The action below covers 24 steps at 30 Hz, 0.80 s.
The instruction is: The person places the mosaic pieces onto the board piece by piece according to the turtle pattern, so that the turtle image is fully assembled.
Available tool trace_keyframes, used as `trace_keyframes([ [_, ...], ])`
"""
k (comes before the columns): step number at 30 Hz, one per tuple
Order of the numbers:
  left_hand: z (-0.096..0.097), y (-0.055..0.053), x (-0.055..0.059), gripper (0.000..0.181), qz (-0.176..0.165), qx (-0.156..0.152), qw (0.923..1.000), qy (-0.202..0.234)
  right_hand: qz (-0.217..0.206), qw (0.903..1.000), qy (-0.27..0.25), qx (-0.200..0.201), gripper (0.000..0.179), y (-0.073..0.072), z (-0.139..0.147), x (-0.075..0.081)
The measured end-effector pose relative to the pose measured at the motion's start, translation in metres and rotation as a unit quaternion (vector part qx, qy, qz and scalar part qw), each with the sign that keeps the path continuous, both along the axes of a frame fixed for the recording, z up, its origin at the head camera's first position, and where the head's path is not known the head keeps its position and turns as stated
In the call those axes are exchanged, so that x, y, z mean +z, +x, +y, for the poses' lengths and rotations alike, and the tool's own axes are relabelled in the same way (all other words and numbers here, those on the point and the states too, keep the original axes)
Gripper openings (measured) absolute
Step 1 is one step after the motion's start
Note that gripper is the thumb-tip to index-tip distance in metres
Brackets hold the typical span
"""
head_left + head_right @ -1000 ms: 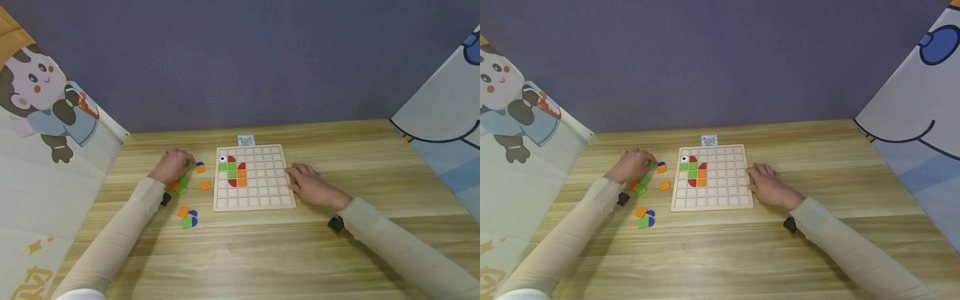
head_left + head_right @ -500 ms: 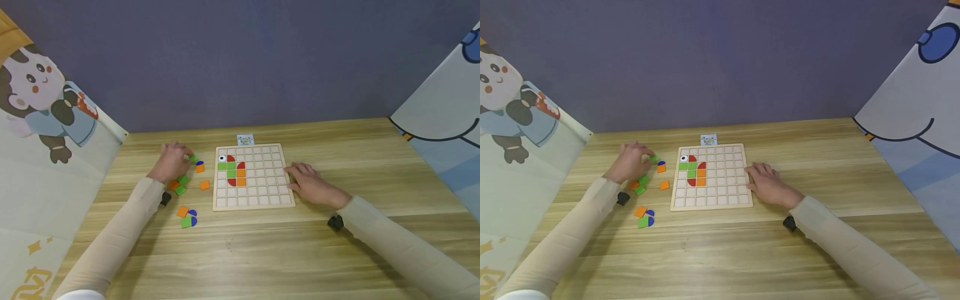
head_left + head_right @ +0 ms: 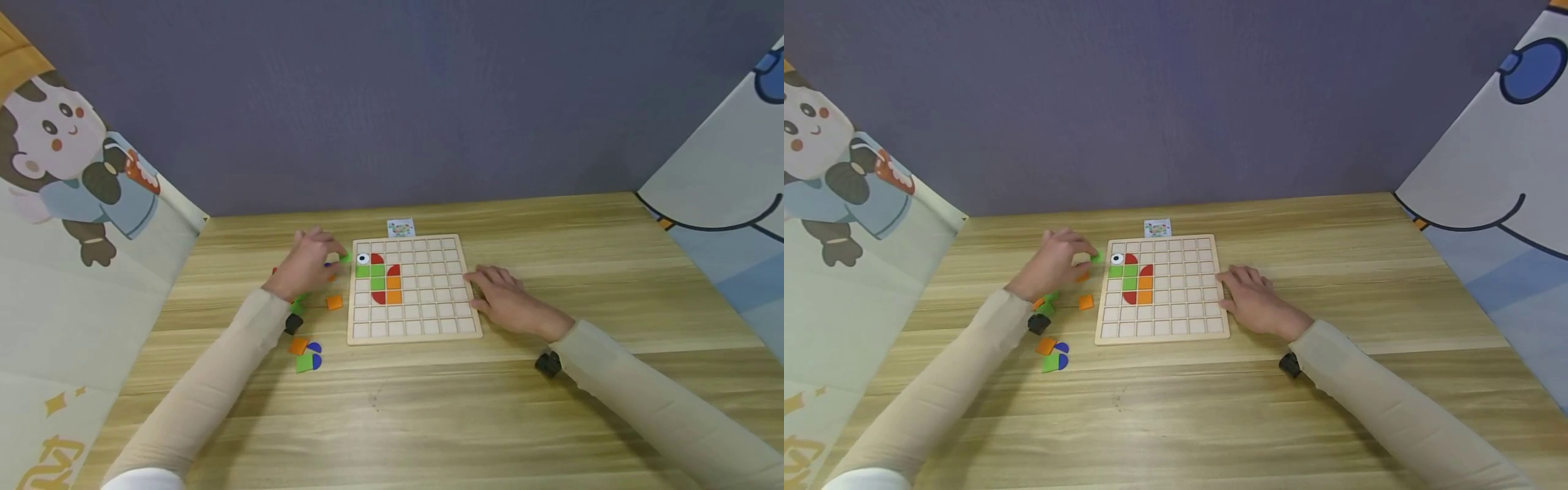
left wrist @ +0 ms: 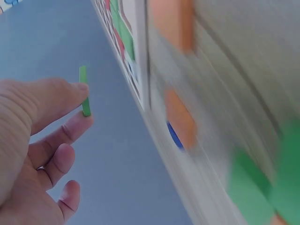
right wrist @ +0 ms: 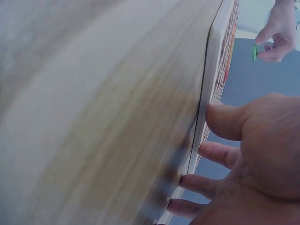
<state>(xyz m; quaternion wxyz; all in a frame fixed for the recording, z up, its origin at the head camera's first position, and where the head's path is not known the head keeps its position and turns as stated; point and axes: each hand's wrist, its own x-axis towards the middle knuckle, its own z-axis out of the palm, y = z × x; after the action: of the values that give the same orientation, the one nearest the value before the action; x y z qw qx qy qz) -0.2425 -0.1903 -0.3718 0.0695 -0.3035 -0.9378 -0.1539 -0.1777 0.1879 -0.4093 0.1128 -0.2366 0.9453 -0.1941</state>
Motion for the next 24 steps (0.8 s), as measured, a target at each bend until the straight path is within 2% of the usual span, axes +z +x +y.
trace_keyframes([
  [7, 0.038, 0.001, 0.000, 0.019, -0.013, -0.041, 0.9989, -0.015, 0.001, 1.0000, 0.001, 0.002, 0.050, 0.000, 0.001, 0.001],
  [12, 0.059, -0.001, -0.003, 0.016, -0.018, -0.070, 0.9971, -0.023, 0.004, 1.0000, 0.005, 0.003, 0.050, -0.001, 0.001, 0.000],
  [21, 0.089, -0.008, -0.010, 0.013, -0.030, -0.089, 0.9940, -0.055, 0.013, 0.9999, 0.007, 0.006, 0.050, -0.001, 0.001, -0.002],
  [24, 0.096, -0.011, -0.013, 0.013, -0.039, -0.087, 0.9937, -0.059, 0.013, 0.9999, 0.008, 0.006, 0.050, -0.001, 0.001, -0.002],
])
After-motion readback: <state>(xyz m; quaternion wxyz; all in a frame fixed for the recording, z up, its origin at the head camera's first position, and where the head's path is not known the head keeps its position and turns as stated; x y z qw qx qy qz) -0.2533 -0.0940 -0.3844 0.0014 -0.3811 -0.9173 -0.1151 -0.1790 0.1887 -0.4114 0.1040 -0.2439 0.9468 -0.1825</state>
